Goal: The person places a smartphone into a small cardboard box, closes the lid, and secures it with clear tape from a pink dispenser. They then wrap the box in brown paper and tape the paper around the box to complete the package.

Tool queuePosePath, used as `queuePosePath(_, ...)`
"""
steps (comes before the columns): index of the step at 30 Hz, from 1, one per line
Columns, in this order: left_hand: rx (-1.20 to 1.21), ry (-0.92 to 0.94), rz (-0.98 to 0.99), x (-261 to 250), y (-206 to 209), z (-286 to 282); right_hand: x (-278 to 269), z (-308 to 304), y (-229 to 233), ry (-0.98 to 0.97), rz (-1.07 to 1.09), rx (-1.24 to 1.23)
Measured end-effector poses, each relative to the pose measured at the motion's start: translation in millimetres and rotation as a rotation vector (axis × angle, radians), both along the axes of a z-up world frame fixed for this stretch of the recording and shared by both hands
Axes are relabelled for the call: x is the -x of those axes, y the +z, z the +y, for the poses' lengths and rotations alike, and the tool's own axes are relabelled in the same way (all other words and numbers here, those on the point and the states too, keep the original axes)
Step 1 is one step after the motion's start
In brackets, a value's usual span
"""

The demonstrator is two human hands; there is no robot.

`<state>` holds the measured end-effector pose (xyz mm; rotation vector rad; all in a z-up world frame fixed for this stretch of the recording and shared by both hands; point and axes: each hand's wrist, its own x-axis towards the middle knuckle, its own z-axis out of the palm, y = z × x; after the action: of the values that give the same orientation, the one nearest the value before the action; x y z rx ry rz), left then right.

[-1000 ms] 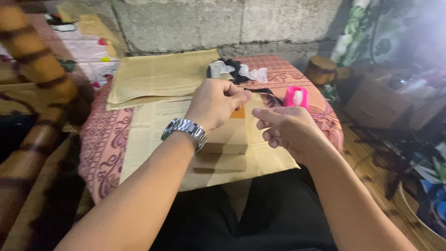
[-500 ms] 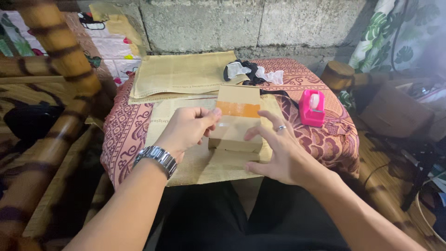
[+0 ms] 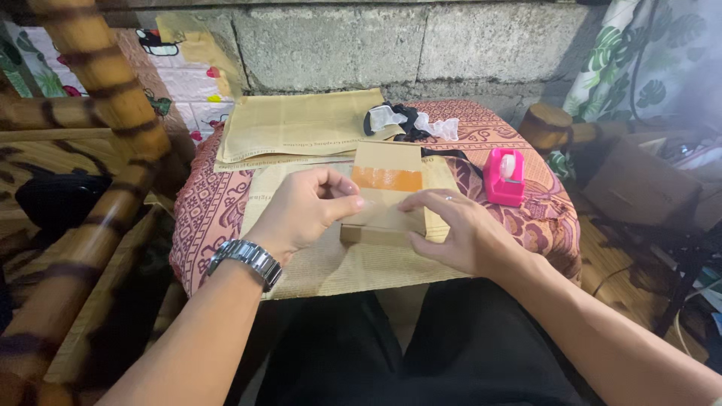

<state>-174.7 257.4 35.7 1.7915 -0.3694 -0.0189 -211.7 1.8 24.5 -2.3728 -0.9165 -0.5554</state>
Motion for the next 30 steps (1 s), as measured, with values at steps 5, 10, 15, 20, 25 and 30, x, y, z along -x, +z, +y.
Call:
queuePosePath(5, -0.295, -0.080, -0.160, 7.6, 4.3, -6.2, -7.9, 2.0, -11.7, 0.031, -0.071, -0.039)
queuePosePath(10, -0.517, -0.189, -0.313, 8.2, 6.0, -19.2, -11.2, 0.7, -22.3, 0.012, -0.070, -0.087)
queuePosePath(15, -0.573, -0.296, -0.633, 1.7, 1.9, -26.5, -12.7, 0.0, -25.3, -0.038, -0.053, -0.099)
queuePosePath(20, -0.675, -0.328, -0.801, -3.1, -0.4, -24.7, -13.4, -1.2, -25.7, -0.025, -0.061, -0.100)
queuePosePath(25, -0.646, -0.357, -0.843, -3.2, -1.9, -21.3, -15.2, -0.3, -27.8, -0.073, -0.047, -0.089)
queuePosePath(30, -0.684, -0.362, -0.797, -7.6, 2.4, -27.6, -14.9, -1.1, -28.4, -0.064, -0.046, -0.098)
